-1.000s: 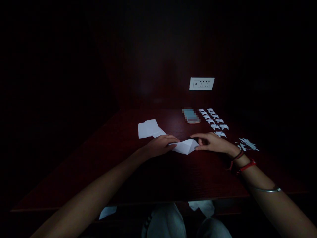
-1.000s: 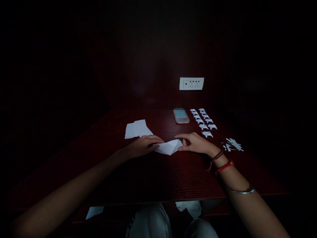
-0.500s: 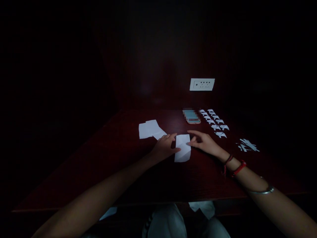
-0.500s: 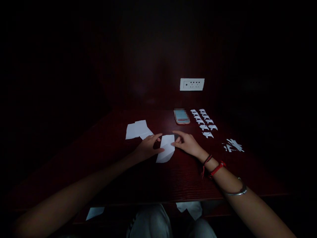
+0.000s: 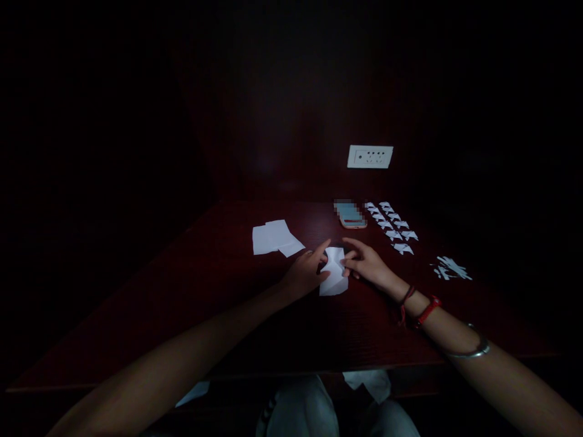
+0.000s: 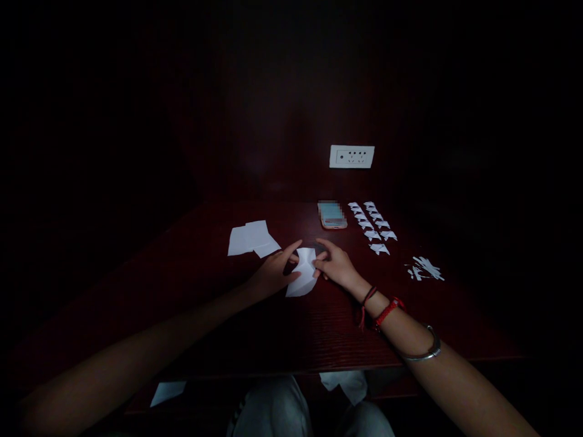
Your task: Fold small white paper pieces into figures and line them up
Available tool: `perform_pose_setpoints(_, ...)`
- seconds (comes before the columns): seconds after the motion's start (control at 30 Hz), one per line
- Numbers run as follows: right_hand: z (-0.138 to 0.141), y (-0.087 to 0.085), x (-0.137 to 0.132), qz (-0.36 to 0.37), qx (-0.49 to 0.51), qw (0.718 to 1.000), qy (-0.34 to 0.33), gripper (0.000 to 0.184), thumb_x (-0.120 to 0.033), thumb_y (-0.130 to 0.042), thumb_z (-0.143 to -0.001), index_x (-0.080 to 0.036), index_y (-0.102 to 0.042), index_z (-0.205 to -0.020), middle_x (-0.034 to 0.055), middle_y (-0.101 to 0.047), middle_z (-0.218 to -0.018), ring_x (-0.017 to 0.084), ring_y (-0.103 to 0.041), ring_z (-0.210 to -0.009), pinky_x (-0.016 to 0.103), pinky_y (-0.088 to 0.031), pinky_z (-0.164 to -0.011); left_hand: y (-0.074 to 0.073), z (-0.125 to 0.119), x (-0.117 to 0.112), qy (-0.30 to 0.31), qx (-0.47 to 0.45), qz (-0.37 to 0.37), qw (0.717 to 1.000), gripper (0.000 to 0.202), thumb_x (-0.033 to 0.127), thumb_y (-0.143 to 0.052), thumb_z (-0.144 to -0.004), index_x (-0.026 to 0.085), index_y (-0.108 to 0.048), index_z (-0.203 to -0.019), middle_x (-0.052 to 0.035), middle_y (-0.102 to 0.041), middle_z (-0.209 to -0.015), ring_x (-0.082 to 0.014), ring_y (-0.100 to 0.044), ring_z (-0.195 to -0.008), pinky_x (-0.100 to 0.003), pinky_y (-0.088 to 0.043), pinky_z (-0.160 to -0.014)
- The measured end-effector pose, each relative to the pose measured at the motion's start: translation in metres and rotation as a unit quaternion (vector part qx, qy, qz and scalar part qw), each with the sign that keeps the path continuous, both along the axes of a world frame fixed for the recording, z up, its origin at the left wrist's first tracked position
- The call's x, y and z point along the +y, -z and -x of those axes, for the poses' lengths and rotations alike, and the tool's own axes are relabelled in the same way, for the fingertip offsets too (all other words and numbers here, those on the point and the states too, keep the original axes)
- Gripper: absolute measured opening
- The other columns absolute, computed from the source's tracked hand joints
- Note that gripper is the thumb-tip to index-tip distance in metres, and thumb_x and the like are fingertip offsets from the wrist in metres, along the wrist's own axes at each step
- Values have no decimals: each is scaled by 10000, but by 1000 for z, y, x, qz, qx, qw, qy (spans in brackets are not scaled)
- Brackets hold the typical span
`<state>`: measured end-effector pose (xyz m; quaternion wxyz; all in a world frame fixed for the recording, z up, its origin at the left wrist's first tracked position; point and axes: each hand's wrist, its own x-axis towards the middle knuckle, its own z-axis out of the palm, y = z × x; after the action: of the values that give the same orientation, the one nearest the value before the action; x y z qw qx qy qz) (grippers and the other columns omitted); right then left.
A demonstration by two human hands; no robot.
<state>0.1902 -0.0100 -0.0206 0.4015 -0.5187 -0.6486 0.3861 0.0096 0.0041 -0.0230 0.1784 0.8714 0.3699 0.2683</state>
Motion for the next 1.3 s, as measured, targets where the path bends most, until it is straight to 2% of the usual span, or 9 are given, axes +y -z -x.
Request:
perform_pose_setpoints(0.2, 2, 1, 1, 19, 15, 1000, 5, 562, -153, -513, -666, -152, -329, -1197, -20, -583, -606, 79, -539, -430, 152, -377, -348, 2, 1, 2, 17, -11, 19, 1000, 638, 214, -479, -721, 191, -175, -1281, -12, -543, -971, -164, -480, -907, -296, -365, -818)
perform_pose_setpoints(0.4, 2, 2, 3, 19, 10, 1000, 9, 524, -156, -478, -690, -140, -330, -1193, -16, -575, -598, 83, -545, -426, 147, -370, -333, 1, 0, 0, 29, 17, -26, 999, 597, 202, -449, -742, 195, -183, -1277, -6, -548, -989, -168, -448, -958, -316, -315, -861)
perform_pose_setpoints(0.6, 1, 4, 4, -23, -35, 999, -3, 504, -160, -475, -692, -171, -353, -1180, -34, -564, -578, 75, -521, -395, 160, -390, -343, 1, -1, 1, 44, 55, -51, 996, 580, 190, -435, -749, 199, -186, -1273, -18, -537, -998, -175, -450, -951, -324, -319, -846)
perform_pose_setpoints(0.67, 1, 5, 5, -34, -53, 998, -10, 481, -167, -476, -695, -178, -376, -1166, -30, -571, -586, 76, -520, -396, 165, -397, -349, 0, 0, 1, 47, 61, -55, 995, 544, 188, -440, -746, 205, -231, -1248, -18, -536, -995, -178, -454, -943, -327, -326, -836)
perform_pose_setpoints(0.83, 0, 4, 5, -35, -88, 995, -13, 368, -197, -468, -717, -159, -462, -1082, -16, -587, -581, 72, -515, -390, 172, -415, -380, -4, -1, -1, 39, 61, -42, 997, 424, 180, -468, -727, 215, -343, -1130, -5, -544, -951, -181, -468, -919, -318, -351, -799)
perform_pose_setpoints(1.0, 3, -1, 5, -33, -104, 994, -7, 293, -208, -463, -722, -160, -512, -1007, -19, -581, -545, 66, -495, -357, 164, -390, -348, -6, -2, -3, 37, 62, -46, 996, 407, 174, -464, -729, 217, -345, -1116, -3, -539, -941, -178, -469, -914, -314, -349, -801)
perform_pose_setpoints(1.13, 5, -2, 7, -16, -84, 996, -9, 232, -151, -450, -699, -171, -516, -920, -15, -578, -578, 94, -548, -414, 172, -416, -346, -4, -2, -3, 32, 61, -56, 996, 395, 185, -465, -727, 217, -347, -1102, 2, -539, -928, -178, -473, -893, -311, -357, -783)
perform_pose_setpoints(1.3, 6, 0, 9, 11, -62, 998, -8, 149, -113, -438, -687, -173, -503, -806, -28, -550, -513, 110, -565, -417, 181, -442, -353, -3, -3, -2, 25, 62, -56, 996, 381, 201, -465, -723, 209, -350, -1087, -2, -545, -901, -178, -485, -881, -308, -366, -769)
